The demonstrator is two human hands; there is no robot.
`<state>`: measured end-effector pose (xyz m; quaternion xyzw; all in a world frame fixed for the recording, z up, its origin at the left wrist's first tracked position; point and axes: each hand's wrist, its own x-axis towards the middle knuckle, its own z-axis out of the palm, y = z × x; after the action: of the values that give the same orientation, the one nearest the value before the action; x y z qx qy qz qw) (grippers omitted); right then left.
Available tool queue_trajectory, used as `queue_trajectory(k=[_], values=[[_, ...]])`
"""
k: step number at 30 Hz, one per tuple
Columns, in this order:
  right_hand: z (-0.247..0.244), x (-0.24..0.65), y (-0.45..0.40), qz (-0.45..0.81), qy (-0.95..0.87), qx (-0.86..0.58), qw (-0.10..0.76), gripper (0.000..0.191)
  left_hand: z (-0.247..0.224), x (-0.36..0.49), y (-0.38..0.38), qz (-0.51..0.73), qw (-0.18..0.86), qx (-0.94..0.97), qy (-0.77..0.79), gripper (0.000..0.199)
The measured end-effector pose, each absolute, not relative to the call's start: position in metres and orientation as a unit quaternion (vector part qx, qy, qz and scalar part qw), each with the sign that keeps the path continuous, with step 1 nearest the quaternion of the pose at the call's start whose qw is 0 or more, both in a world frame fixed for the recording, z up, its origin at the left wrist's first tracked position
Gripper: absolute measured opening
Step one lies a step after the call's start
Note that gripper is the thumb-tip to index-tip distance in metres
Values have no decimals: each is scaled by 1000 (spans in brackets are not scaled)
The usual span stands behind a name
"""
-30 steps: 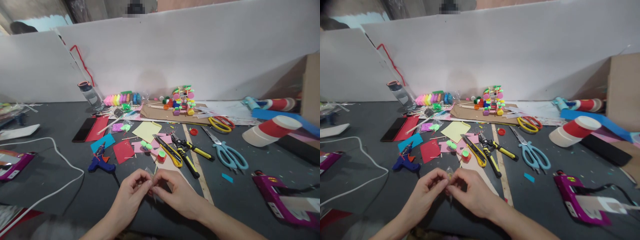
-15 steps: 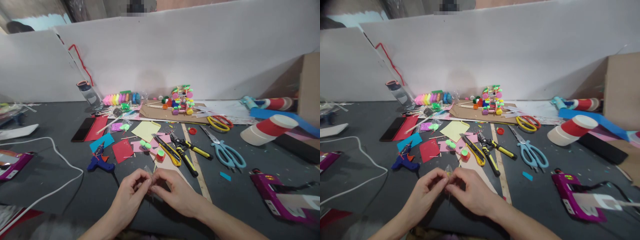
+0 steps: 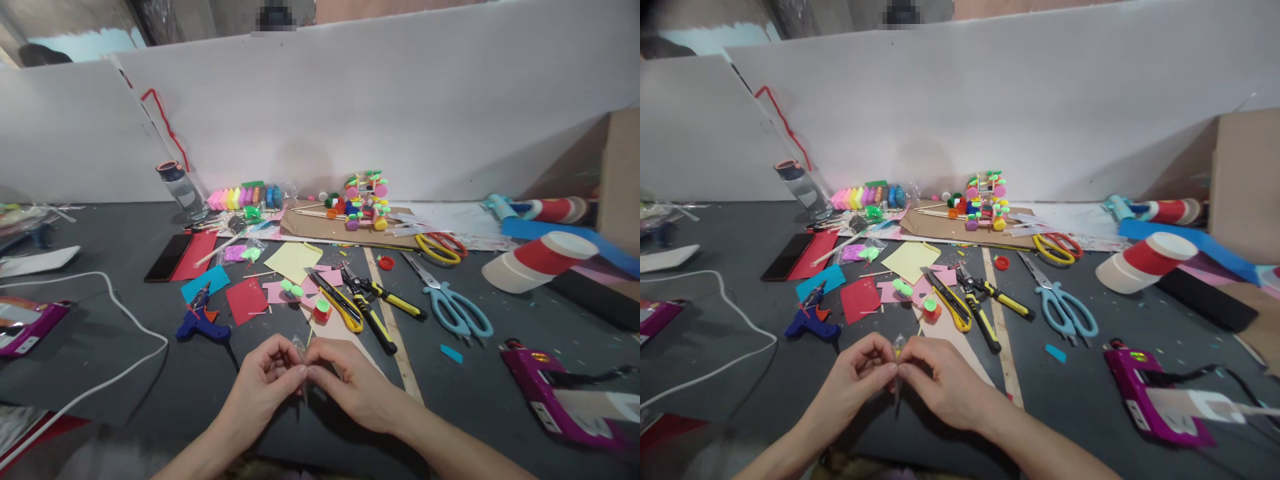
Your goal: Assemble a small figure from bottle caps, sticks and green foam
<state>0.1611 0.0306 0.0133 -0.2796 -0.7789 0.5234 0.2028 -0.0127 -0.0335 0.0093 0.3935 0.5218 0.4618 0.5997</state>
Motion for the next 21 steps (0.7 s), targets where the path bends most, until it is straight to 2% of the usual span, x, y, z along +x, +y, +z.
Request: queue_trajectory(k=[7, 16, 21], values=[[8, 161, 30, 498, -791, -287, 209, 29, 8, -12, -34, 444, 590, 409, 537, 26], [4, 161, 29, 473, -799, -301, 215, 24, 18, -11, -32, 379, 536, 490, 574, 8], [-2, 161, 28, 461, -799, -327, 206, 23, 22, -7, -33, 361, 489, 523, 597, 10]])
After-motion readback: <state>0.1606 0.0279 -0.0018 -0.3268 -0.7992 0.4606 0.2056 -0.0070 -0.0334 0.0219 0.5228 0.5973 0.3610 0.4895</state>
